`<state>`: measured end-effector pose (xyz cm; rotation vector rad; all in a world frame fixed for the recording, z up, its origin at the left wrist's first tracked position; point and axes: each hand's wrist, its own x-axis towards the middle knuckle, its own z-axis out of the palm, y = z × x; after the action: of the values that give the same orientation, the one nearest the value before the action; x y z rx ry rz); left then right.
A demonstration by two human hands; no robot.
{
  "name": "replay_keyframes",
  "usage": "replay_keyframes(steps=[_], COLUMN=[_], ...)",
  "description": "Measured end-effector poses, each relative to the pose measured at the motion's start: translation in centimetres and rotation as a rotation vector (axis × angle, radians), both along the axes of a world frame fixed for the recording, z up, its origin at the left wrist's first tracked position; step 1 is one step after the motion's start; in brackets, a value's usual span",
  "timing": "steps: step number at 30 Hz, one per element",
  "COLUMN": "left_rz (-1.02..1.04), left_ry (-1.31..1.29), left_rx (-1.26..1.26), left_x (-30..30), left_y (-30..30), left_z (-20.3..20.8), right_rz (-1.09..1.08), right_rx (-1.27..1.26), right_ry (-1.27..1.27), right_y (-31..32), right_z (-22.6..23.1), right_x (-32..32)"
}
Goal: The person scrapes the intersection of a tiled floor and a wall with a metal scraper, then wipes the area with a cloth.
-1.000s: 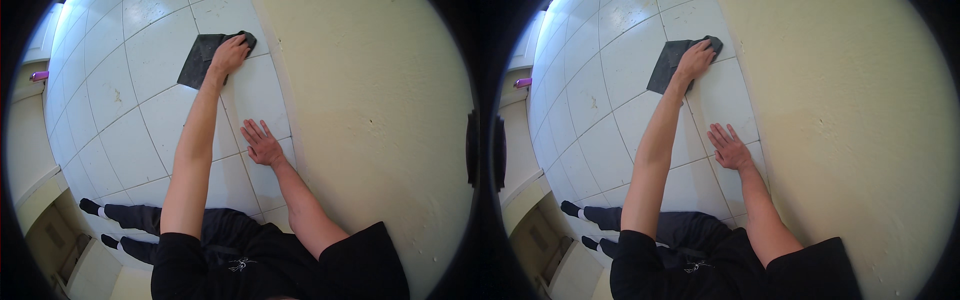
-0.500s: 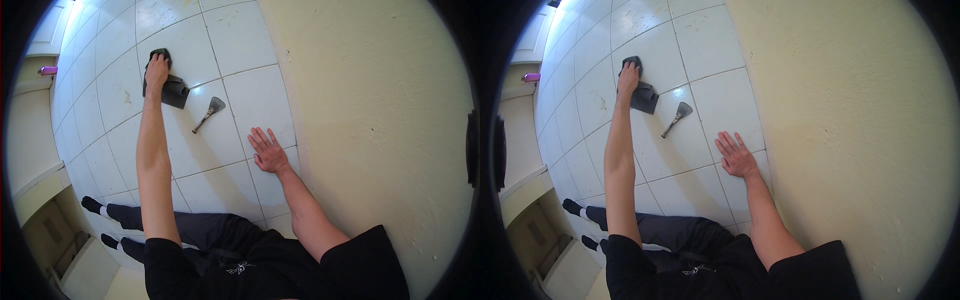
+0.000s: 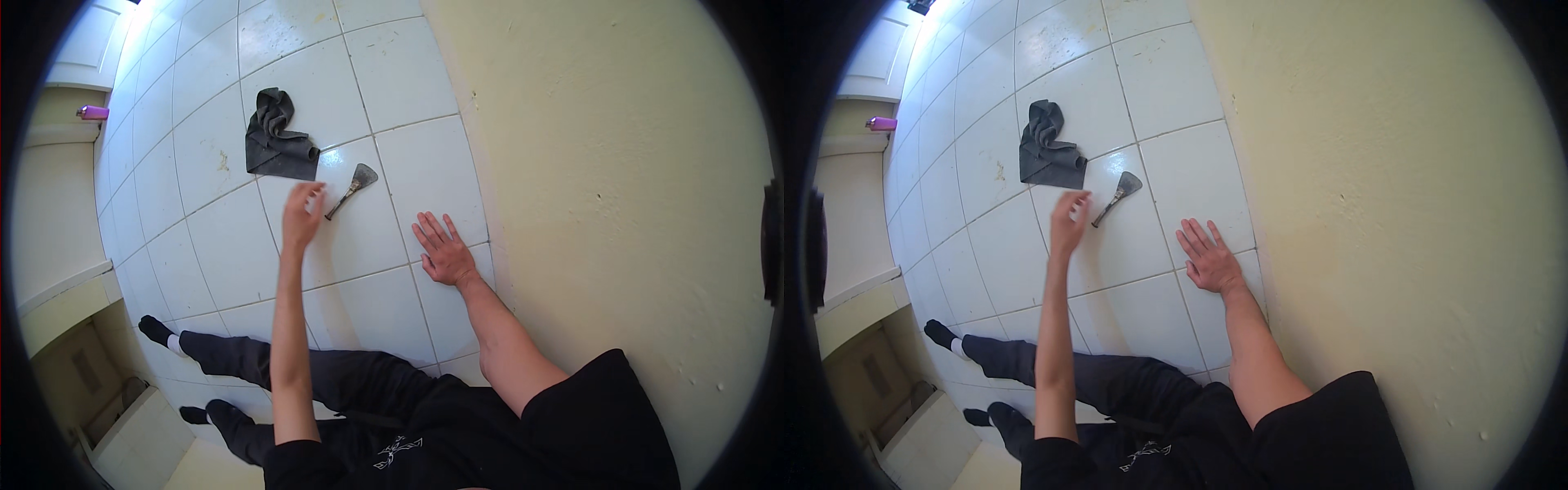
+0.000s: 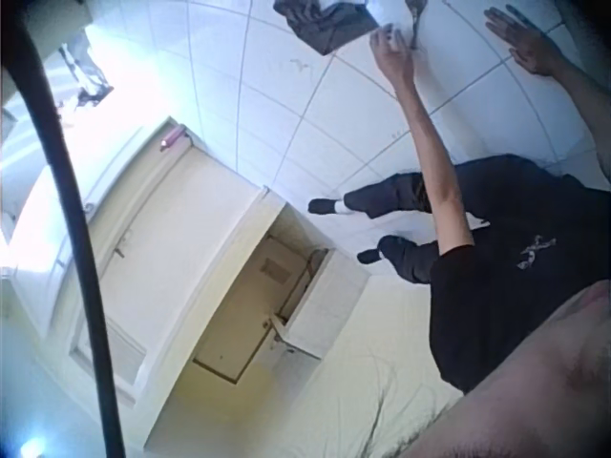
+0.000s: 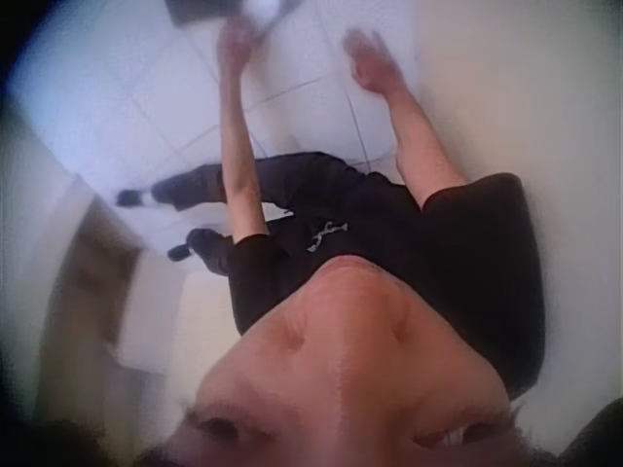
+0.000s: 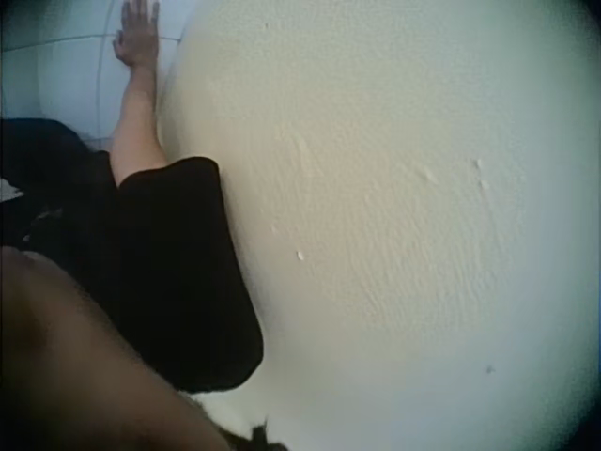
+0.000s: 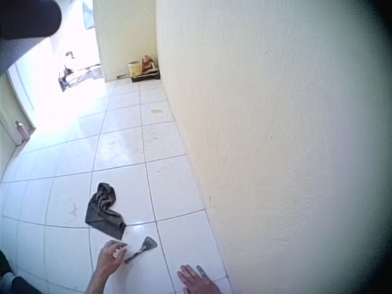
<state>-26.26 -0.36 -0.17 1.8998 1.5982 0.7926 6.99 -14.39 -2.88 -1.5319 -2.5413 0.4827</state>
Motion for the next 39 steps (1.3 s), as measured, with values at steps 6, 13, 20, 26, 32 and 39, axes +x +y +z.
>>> replay_keyframes(steps=[6,13,20,26,32,39], left_rz=[-0.01,0.007,-0.11,-0.223,-0.391,-0.369], left_ry=[0.132,0.125,0.274,0.285,0.532,0.711], left_rx=[0.053,-0.065,-0.183,-0.14,-0.086,-0.15], left_x=[4.3,5.1,5.1,2.2,-2.3,-7.3], left_y=[-3.2,-2.4,-1.4,3.1,7.5,7.8], left_z=[-0.4,-1.4,-0.1,3.8,10.0,18.4], right_rz=[-0.001,0.007,0.0,-0.004,0.0,0.018], right_rx=[-0.005,-0.005,-0.004,0.008,-0.04,-0.072], right_ry=[0.012,0.003,0.014,0.006,-0.019,-0.037], right_y=[0.0,0.0,0.1,0.0,0.0,0.1], right_z=[0.2,0.5,0.3,0.8,1.3,0.9], right_x=[0.4,0.1,-0.1,0.0,0.2,0.4])
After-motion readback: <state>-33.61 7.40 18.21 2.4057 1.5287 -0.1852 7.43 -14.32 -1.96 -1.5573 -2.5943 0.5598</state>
